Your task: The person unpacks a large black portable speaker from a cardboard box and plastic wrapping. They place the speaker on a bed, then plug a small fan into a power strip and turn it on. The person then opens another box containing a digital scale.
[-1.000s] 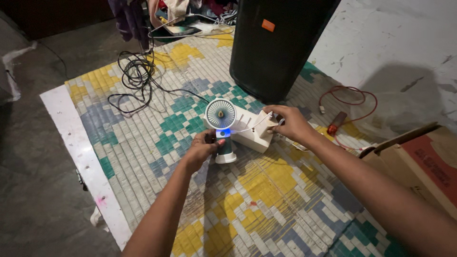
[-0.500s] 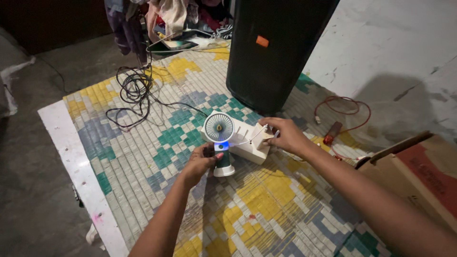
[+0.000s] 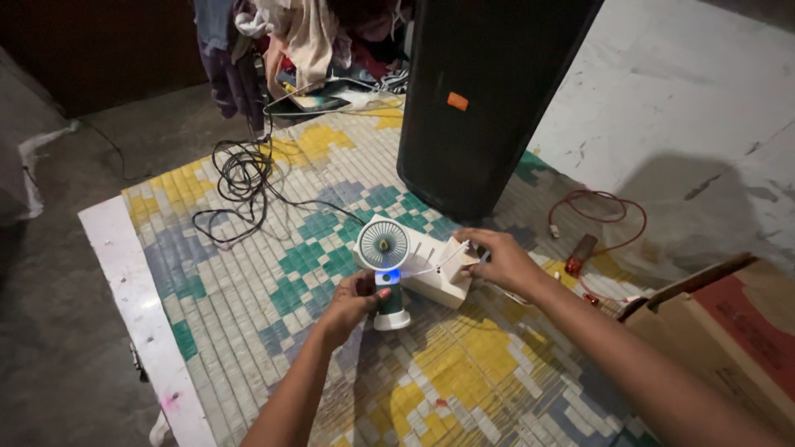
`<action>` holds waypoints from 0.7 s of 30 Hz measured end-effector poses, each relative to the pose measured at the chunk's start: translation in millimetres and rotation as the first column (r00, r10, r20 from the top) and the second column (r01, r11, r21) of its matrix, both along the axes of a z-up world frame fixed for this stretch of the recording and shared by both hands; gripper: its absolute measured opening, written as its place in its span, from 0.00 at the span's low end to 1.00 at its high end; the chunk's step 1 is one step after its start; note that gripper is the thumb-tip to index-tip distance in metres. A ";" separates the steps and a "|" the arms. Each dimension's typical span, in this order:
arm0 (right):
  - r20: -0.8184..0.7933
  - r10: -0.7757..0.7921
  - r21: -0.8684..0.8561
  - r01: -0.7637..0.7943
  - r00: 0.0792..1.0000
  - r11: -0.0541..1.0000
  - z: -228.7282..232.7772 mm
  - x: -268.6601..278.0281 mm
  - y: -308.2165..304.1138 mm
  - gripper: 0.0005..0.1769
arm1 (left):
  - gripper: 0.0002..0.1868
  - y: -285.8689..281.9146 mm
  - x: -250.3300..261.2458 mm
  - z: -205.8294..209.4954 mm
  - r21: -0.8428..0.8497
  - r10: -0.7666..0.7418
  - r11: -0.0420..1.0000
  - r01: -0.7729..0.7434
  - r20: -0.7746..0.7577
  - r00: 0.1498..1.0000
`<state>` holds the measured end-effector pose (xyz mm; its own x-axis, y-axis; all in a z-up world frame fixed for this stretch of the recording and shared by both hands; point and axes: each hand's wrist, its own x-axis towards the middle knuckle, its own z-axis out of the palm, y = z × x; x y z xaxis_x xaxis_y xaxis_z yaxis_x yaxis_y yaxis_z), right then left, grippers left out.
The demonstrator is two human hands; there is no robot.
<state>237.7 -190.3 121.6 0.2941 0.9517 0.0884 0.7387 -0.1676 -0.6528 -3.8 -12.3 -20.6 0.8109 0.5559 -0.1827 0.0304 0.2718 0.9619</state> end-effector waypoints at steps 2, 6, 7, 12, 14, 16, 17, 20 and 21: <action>0.010 -0.025 -0.056 0.025 1.000 0.998 -0.1 2.5 1.9 0.36 | 0.13 3.9 2.9 -5.0 0.001 -0.004 1.000 0.004 -0.008 1.000; -0.009 -0.030 -0.042 0.029 1.000 0.999 -4.9 6.0 4.2 0.37 | 0.13 7.6 5.7 -12.1 0.015 0.014 1.000 -0.015 0.036 0.999; 0.013 -0.037 -0.046 0.038 0.999 0.998 -6.1 7.5 5.4 0.37 | 0.14 8.7 7.0 -12.0 0.041 0.024 0.999 -0.025 0.018 1.000; -0.008 -0.052 -0.058 0.051 0.999 0.997 -13.3 10.9 4.3 0.38 | 0.18 5.8 5.9 -5.9 0.034 0.038 0.999 -0.037 -0.042 0.998; 0.019 -0.022 -0.026 0.023 1.000 0.999 -12.4 11.6 4.5 0.38 | 0.18 4.5 5.6 -0.5 0.055 0.040 0.998 -0.036 -0.069 0.997; 0.013 -0.039 -0.065 0.040 0.999 0.997 -10.5 10.1 3.3 0.38 | 0.20 1.9 3.9 3.9 0.059 0.043 0.998 -0.038 -0.087 0.995; 0.011 -0.048 -0.083 0.048 0.999 0.995 -8.8 9.2 3.4 0.38 | 0.22 1.7 3.6 6.1 0.053 0.045 0.998 -0.041 -0.091 0.995; 0.039 -0.024 -0.071 0.027 0.999 0.997 -5.0 5.8 2.8 0.38 | 0.21 1.3 4.0 8.8 0.043 0.058 0.998 -0.052 -0.142 0.988; 0.031 -0.032 -0.073 0.034 0.999 0.997 -4.5 4.4 2.3 0.38 | 0.20 0.6 4.0 8.3 0.039 0.063 0.998 -0.058 -0.167 0.984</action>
<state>242.1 -188.0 117.0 0.3234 0.9459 0.0274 0.7509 -0.2389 -0.6157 0.2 -11.7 -12.4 0.7349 0.6113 -0.2937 0.1772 0.2450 0.9532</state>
